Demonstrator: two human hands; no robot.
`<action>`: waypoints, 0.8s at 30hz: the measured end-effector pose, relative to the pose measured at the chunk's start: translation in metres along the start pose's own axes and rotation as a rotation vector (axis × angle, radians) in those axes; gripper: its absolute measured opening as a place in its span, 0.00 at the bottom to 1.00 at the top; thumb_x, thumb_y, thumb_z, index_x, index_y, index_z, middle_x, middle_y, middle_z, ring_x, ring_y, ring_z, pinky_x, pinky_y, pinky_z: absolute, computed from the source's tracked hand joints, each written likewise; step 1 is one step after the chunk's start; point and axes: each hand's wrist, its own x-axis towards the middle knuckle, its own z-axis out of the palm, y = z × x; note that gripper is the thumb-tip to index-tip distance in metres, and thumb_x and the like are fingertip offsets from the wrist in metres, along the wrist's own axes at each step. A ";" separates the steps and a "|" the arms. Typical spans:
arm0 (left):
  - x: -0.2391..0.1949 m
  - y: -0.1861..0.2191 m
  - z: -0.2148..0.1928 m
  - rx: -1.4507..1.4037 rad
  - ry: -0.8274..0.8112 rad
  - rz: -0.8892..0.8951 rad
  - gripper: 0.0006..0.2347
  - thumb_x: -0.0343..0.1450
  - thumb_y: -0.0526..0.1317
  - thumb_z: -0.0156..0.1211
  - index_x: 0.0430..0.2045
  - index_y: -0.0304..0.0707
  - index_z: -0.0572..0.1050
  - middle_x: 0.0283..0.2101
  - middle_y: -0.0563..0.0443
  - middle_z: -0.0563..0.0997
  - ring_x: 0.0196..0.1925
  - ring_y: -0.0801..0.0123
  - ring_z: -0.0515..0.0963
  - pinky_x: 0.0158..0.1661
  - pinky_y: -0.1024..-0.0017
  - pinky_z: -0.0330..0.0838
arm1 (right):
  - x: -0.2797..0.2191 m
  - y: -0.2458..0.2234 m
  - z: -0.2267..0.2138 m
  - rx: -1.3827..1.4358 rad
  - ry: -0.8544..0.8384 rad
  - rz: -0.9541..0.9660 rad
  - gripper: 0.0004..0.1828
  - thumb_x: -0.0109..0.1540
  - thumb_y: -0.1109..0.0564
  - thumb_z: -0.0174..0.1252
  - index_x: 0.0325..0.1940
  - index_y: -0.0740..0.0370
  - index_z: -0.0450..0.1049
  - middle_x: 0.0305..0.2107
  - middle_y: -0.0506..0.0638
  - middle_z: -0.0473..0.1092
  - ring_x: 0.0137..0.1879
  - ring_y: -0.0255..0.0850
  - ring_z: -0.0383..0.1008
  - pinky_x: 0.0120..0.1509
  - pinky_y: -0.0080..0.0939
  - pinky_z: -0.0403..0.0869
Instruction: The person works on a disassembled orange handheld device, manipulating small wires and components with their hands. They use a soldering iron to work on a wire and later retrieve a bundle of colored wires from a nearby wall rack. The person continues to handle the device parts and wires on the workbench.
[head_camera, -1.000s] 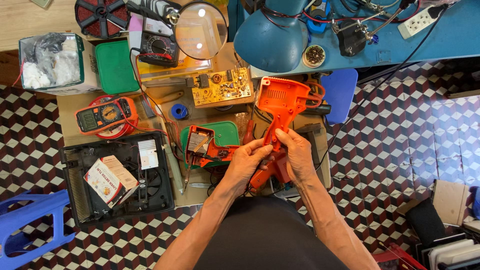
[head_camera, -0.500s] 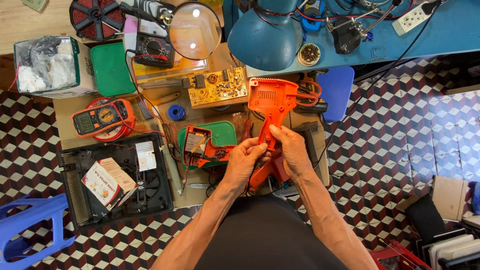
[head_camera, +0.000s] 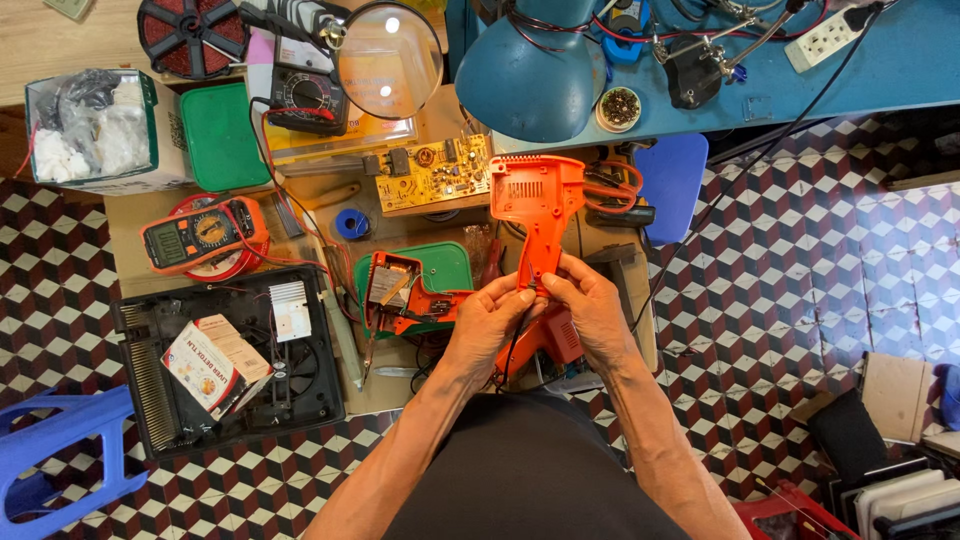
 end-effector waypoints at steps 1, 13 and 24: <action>0.000 -0.001 0.001 -0.009 -0.006 0.020 0.17 0.74 0.34 0.58 0.58 0.29 0.72 0.40 0.48 0.84 0.39 0.78 0.84 0.43 0.81 0.79 | -0.001 -0.001 0.001 -0.009 0.010 0.012 0.22 0.67 0.57 0.55 0.65 0.68 0.72 0.42 0.50 0.75 0.45 0.33 0.75 0.51 0.33 0.75; 0.005 -0.013 -0.002 0.156 0.068 0.144 0.19 0.73 0.35 0.62 0.59 0.26 0.73 0.36 0.52 0.84 0.35 0.80 0.79 0.38 0.81 0.74 | -0.004 -0.021 0.018 -0.698 0.186 -0.292 0.10 0.62 0.56 0.63 0.43 0.64 0.80 0.32 0.48 0.69 0.35 0.33 0.69 0.39 0.34 0.71; 0.005 -0.013 -0.002 0.074 0.045 0.105 0.18 0.73 0.35 0.62 0.57 0.25 0.73 0.38 0.50 0.84 0.36 0.78 0.80 0.40 0.81 0.75 | 0.010 -0.017 0.013 -0.535 0.116 -0.147 0.10 0.65 0.55 0.59 0.40 0.66 0.77 0.27 0.45 0.71 0.31 0.30 0.71 0.34 0.31 0.73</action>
